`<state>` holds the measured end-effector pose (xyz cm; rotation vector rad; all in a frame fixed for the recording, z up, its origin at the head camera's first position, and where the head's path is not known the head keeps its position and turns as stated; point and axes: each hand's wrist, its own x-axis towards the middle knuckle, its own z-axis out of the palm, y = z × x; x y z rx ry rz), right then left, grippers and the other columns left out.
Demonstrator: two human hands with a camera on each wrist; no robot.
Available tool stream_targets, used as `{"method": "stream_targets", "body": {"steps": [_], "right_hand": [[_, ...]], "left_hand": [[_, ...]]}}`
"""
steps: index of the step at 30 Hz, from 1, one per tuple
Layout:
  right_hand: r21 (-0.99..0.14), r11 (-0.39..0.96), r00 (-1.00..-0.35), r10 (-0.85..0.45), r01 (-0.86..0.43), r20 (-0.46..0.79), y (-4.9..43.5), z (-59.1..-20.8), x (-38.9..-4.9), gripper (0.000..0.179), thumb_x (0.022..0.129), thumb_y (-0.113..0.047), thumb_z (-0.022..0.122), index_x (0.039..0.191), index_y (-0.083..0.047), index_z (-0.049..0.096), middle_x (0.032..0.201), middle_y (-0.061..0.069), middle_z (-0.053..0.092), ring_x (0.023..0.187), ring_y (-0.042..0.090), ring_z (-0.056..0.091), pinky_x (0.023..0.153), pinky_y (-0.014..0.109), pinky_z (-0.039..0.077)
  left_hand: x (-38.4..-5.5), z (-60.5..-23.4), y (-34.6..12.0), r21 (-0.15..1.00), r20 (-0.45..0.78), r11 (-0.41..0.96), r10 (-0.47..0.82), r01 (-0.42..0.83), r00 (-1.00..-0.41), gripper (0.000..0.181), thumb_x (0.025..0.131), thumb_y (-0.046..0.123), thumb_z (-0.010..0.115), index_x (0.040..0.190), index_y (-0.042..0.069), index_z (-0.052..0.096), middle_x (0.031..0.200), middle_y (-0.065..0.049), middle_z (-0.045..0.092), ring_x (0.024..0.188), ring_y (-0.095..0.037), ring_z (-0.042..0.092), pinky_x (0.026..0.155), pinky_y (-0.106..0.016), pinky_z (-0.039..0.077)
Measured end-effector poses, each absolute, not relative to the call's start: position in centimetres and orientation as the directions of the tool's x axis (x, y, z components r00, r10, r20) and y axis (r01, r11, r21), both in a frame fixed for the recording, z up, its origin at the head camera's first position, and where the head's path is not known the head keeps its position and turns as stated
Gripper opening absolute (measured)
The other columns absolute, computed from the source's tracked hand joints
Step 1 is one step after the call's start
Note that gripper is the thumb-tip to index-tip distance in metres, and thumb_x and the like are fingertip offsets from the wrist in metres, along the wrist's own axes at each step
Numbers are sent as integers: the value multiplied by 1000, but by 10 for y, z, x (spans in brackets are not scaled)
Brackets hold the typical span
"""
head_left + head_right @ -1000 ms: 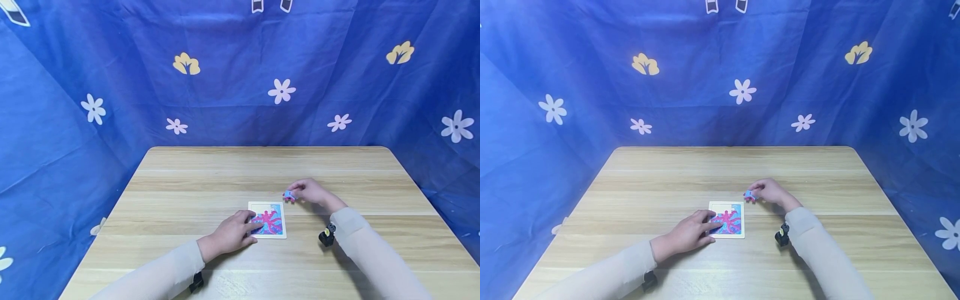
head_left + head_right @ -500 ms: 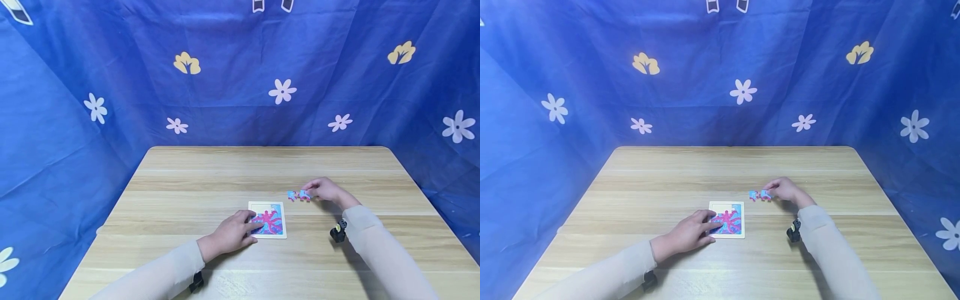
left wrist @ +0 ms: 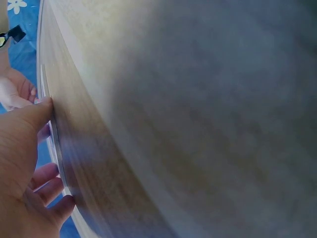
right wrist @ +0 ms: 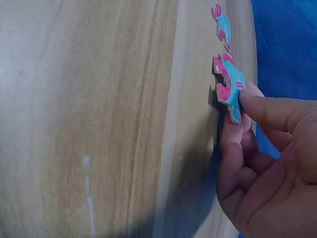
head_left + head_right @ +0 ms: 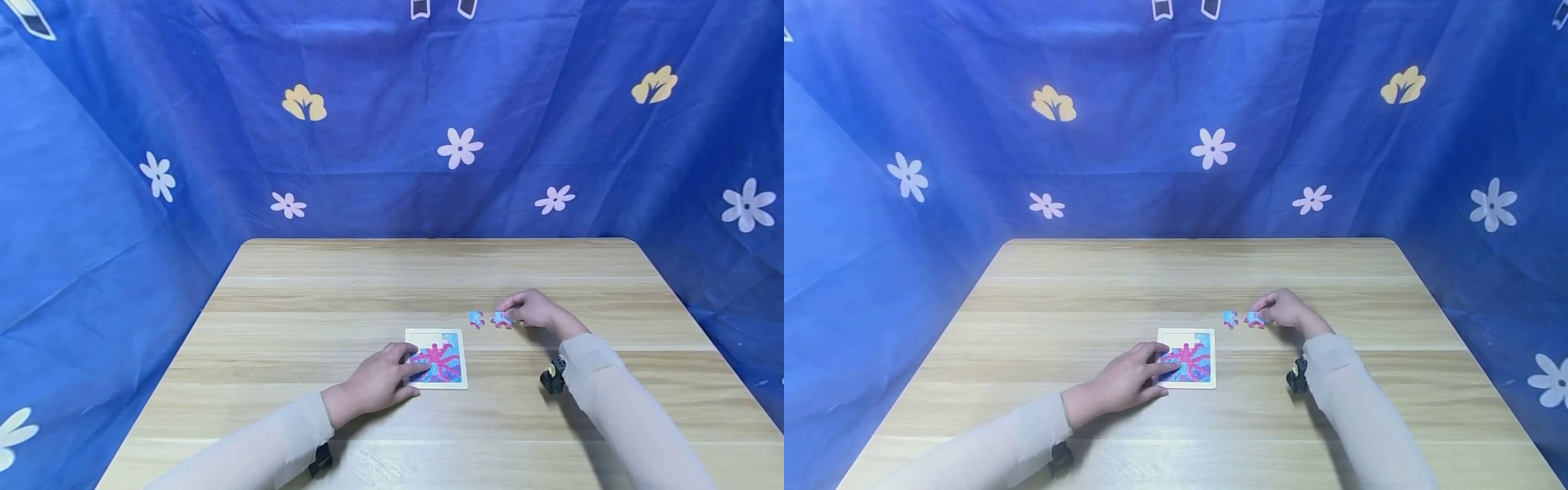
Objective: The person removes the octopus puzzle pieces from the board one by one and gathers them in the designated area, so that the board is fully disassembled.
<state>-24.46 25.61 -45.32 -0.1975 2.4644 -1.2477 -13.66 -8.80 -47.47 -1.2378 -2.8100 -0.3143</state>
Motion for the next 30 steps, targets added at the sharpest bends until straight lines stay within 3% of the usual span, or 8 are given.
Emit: {"method": "stream_targets", "body": {"steps": [4,11,20,23,30], "right_hand": [[-781,624,-930,-289,-3,-228,255,-454,-243,21,88,1,60,107,5,67,85,5,65,58,10,46,52,21,40],[-748,661,-941,-289,-61,-178,254,-455,-243,19,89,0,60,106,4,68,97,11,66,85,21,56,75,33,47],[-745,659,-950,-288,-105,-121,249,-456,-242,19,91,-5,61,107,2,67,101,11,67,89,23,59,81,38,48],[-755,646,-951,-288,-111,-107,243,-456,-241,19,91,-7,62,107,2,67,96,9,67,86,22,59,79,36,49],[-812,571,-939,-330,-121,-92,225,-457,-237,18,89,-4,63,104,5,66,86,8,66,70,19,58,59,28,49]], "left_hand": [[-137,-475,-89,165,142,652,727,740,-672,48,87,42,66,129,20,62,130,-14,50,121,-28,47,101,-39,41],[-137,-476,-90,166,151,647,729,745,-667,48,87,42,67,129,20,62,129,-14,51,120,-28,48,100,-39,42],[-139,-475,-90,176,159,645,727,744,-668,46,87,42,68,128,21,63,130,-14,51,120,-27,48,100,-39,41],[-139,-474,-89,182,164,643,726,744,-668,47,86,42,68,127,20,64,129,-14,51,120,-28,48,100,-40,41],[-139,-472,-88,199,152,656,713,728,-685,49,87,43,67,129,20,62,131,-14,50,122,-28,46,101,-40,40]]}}
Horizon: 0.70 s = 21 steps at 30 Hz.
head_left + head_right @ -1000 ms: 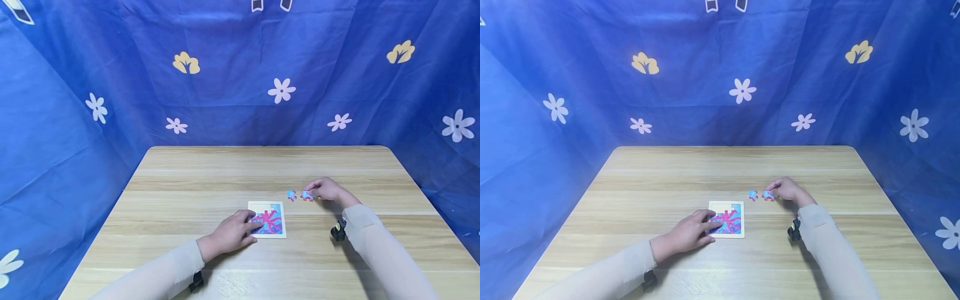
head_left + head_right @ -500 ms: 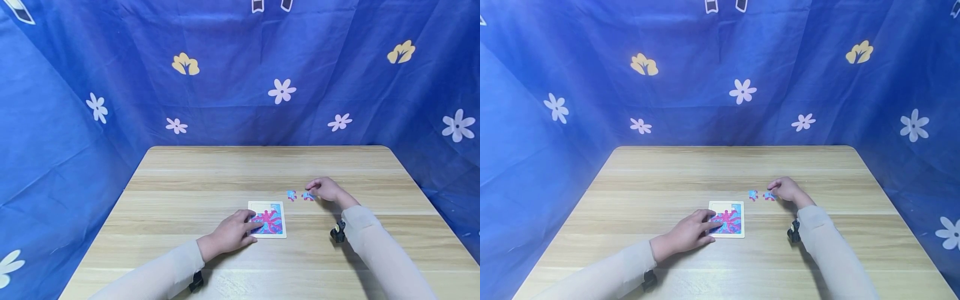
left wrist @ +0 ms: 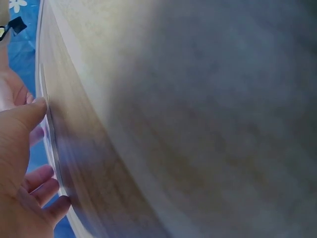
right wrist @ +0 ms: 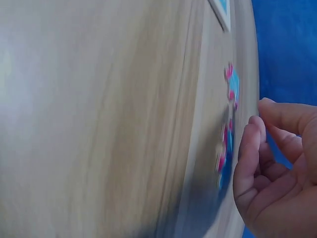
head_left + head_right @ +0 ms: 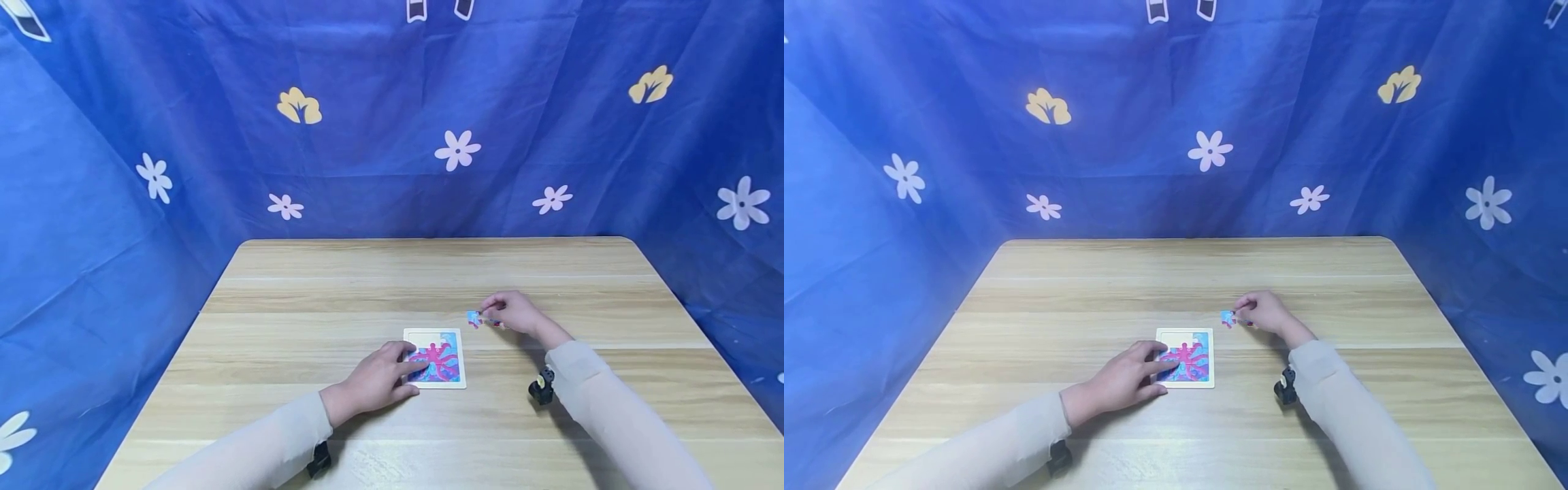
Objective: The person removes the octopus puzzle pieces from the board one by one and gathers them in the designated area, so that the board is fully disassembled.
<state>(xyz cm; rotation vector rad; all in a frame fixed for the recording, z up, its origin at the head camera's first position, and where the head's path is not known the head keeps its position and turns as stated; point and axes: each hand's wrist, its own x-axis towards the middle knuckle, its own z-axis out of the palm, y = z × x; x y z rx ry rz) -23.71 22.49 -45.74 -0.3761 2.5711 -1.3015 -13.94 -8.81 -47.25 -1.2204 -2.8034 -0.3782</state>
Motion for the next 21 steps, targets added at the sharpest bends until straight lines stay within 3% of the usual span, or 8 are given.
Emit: {"method": "stream_targets", "body": {"steps": [5,11,21], "right_hand": [[-838,536,-921,-367,-96,-129,211,-456,-231,20,90,-4,62,107,4,65,90,10,68,77,22,62,64,35,54],[-850,515,-901,-413,-110,-134,197,-456,-221,21,89,-4,63,109,4,65,94,9,67,80,20,61,65,33,55],[-833,531,-867,-478,-159,-139,179,-457,-208,17,87,-6,66,103,0,68,88,2,64,75,14,56,62,30,54]], "left_hand": [[-140,-472,-87,194,166,654,712,731,-682,50,87,44,66,130,19,62,131,-14,50,122,-28,47,101,-41,41],[-142,-469,-81,166,192,633,731,756,-655,51,86,43,68,130,17,61,128,-15,53,119,-29,48,98,-42,44],[-145,-465,-70,162,140,638,740,752,-658,53,88,44,66,133,18,58,128,-12,52,119,-26,49,99,-39,42]]}}
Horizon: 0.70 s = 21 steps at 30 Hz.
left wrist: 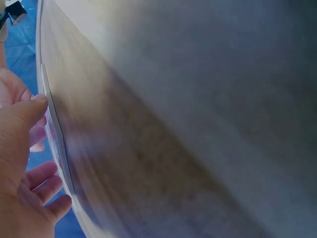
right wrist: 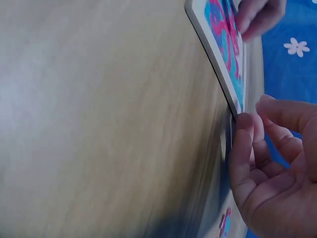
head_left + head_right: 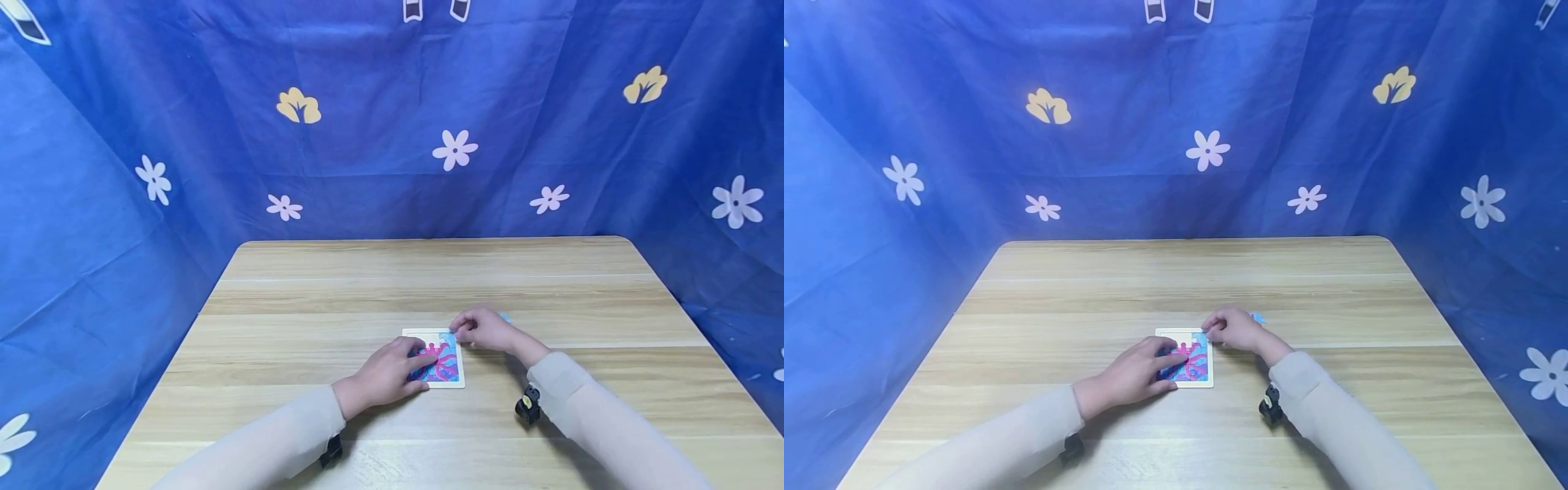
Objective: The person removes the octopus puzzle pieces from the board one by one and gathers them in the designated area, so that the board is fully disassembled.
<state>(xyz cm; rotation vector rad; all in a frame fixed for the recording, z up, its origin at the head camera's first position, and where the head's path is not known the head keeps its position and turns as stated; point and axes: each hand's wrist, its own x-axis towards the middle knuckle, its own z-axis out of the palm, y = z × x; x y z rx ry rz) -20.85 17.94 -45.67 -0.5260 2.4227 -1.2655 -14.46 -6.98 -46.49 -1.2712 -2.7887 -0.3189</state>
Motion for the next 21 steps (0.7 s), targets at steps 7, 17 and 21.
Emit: {"method": "stream_targets", "body": {"steps": [7,17,21], "right_hand": [[-821,550,-834,-518,-155,-190,170,-456,-204,16,88,-6,65,104,-3,68,80,-1,60,64,11,51,55,23,47],[-781,583,-807,-560,-224,-187,165,-456,-202,18,89,-7,64,106,-3,69,72,-4,54,58,6,46,57,21,42],[-775,592,-810,-555,-223,-191,164,-457,-203,16,88,-7,65,103,-4,69,70,-5,51,56,6,45,56,21,42]], "left_hand": [[-147,-468,-68,149,131,640,743,754,-656,54,88,44,65,135,18,56,128,-12,52,118,-25,49,98,-38,43],[-147,-471,-68,130,117,640,748,757,-653,55,90,44,63,137,16,54,130,-14,49,120,-27,47,100,-39,41],[-147,-472,-68,120,120,639,750,760,-650,55,90,44,63,137,17,54,130,-13,49,120,-26,47,100,-38,41]]}}
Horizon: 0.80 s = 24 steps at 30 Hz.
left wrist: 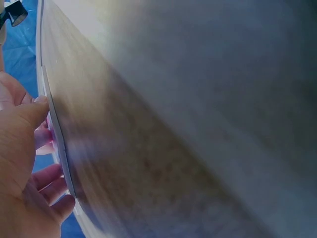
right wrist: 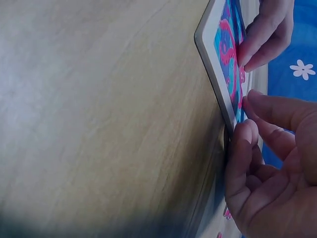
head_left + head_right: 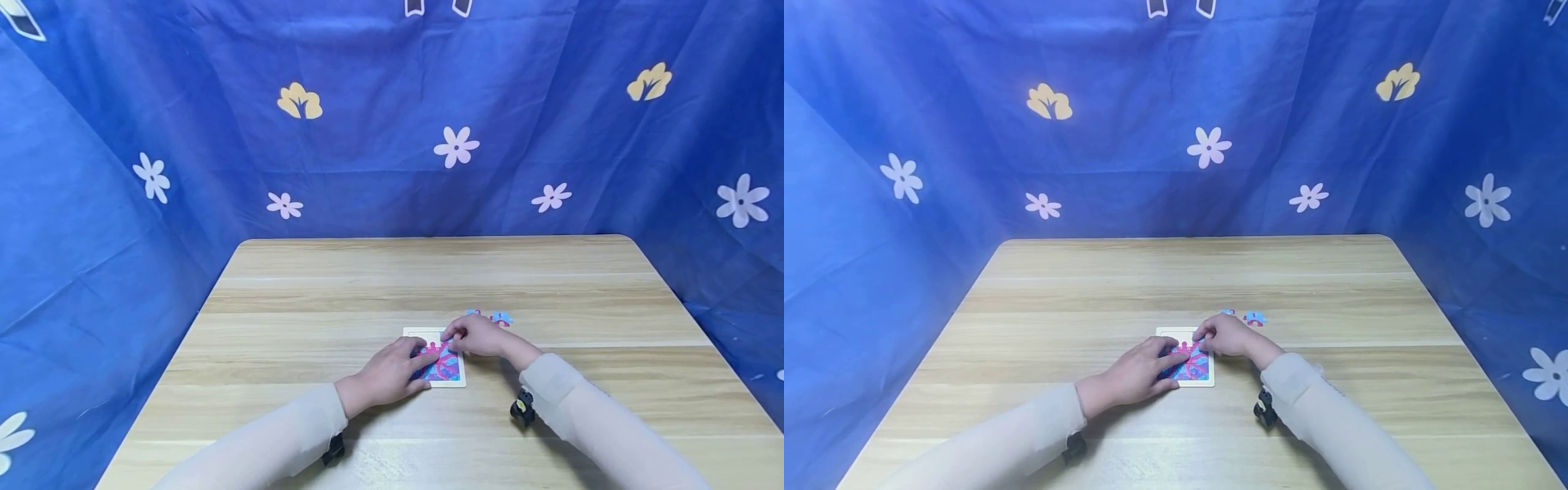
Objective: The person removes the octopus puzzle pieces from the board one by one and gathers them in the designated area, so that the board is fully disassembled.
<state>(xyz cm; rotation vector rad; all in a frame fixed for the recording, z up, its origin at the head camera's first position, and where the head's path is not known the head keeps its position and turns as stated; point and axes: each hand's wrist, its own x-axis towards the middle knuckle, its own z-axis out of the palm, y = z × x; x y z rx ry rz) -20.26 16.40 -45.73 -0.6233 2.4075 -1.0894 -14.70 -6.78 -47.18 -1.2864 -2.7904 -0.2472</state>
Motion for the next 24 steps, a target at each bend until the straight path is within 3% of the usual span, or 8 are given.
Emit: {"method": "stream_targets", "body": {"steps": [4,13,19,24], "right_hand": [[-759,606,-816,-548,-236,-184,162,-456,-203,14,87,-7,66,101,-6,70,72,-5,52,58,7,45,58,23,42],[-676,626,-810,-582,-390,-72,161,-454,-203,12,83,-7,70,94,-8,74,90,-2,69,72,10,51,70,30,45],[-664,656,-830,-550,-358,-96,159,-451,-203,9,84,-9,70,92,-12,74,93,-2,69,81,11,54,76,33,46],[-695,656,-859,-500,-294,-108,159,-452,-206,9,83,-6,71,90,-12,70,81,-5,61,73,11,52,69,29,46]], "left_hand": [[-147,-472,-68,106,144,630,756,769,-639,55,89,43,64,136,15,55,128,-14,50,118,-26,49,98,-38,42],[-147,-472,-67,99,124,639,752,762,-647,54,90,44,62,136,17,55,129,-14,50,118,-25,49,100,-36,42],[-147,-471,-67,94,121,642,752,761,-648,54,90,45,62,136,17,55,130,-13,50,118,-25,49,100,-36,41],[-147,-471,-67,97,118,642,751,761,-649,54,90,45,62,136,17,55,130,-13,50,118,-25,49,100,-36,41]]}}
